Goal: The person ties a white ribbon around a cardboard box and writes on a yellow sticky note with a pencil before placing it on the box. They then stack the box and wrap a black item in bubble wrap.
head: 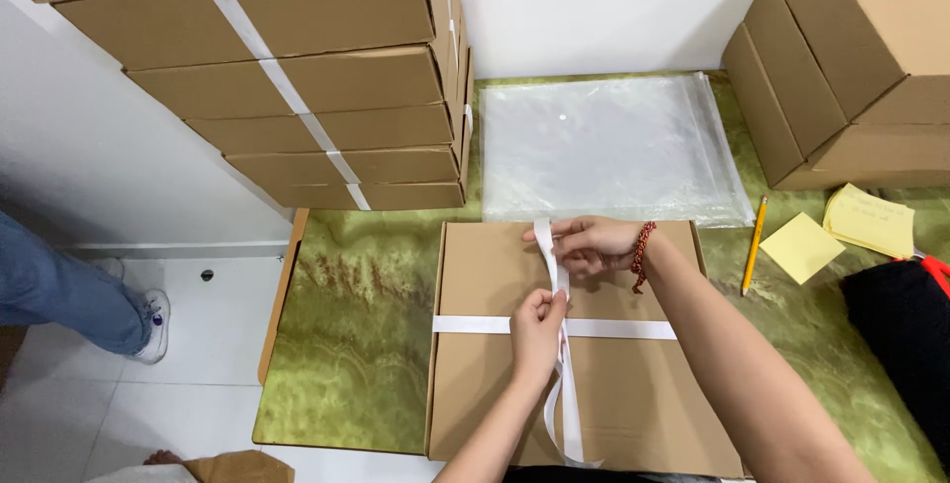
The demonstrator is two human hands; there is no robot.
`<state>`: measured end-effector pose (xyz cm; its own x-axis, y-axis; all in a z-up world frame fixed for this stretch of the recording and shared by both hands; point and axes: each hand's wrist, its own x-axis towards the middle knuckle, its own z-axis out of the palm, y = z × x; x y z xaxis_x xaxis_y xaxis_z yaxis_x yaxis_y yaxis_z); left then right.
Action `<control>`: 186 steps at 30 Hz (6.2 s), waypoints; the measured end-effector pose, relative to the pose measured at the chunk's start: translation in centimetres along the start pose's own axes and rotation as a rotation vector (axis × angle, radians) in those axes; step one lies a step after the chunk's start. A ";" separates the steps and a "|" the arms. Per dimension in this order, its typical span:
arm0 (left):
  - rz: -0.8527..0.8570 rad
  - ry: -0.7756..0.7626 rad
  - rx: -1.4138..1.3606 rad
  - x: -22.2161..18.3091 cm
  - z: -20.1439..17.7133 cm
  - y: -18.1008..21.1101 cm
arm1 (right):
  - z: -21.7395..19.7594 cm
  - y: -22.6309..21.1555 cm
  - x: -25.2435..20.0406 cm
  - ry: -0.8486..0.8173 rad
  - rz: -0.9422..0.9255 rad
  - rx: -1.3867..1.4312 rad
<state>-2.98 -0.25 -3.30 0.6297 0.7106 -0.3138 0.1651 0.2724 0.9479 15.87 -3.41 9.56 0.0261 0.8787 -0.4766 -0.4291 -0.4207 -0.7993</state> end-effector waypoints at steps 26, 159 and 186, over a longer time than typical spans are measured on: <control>0.046 0.040 0.138 -0.9 -1.2 1.3 | -6.1 4.4 0.6 0.176 -0.161 0.025; 0.085 -0.210 1.348 4.6 -12.0 14.8 | 1.7 13.1 -4.9 0.501 0.017 -0.009; 0.255 -0.530 0.886 -0.8 -5.7 8.7 | 2.0 11.4 -5.5 0.627 0.203 -0.423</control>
<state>-6.38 5.27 4.86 0.9387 0.2482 -0.2391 0.3409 -0.5664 0.7503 9.01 -12.56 3.80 0.5432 0.5372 -0.6453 -0.1025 -0.7204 -0.6859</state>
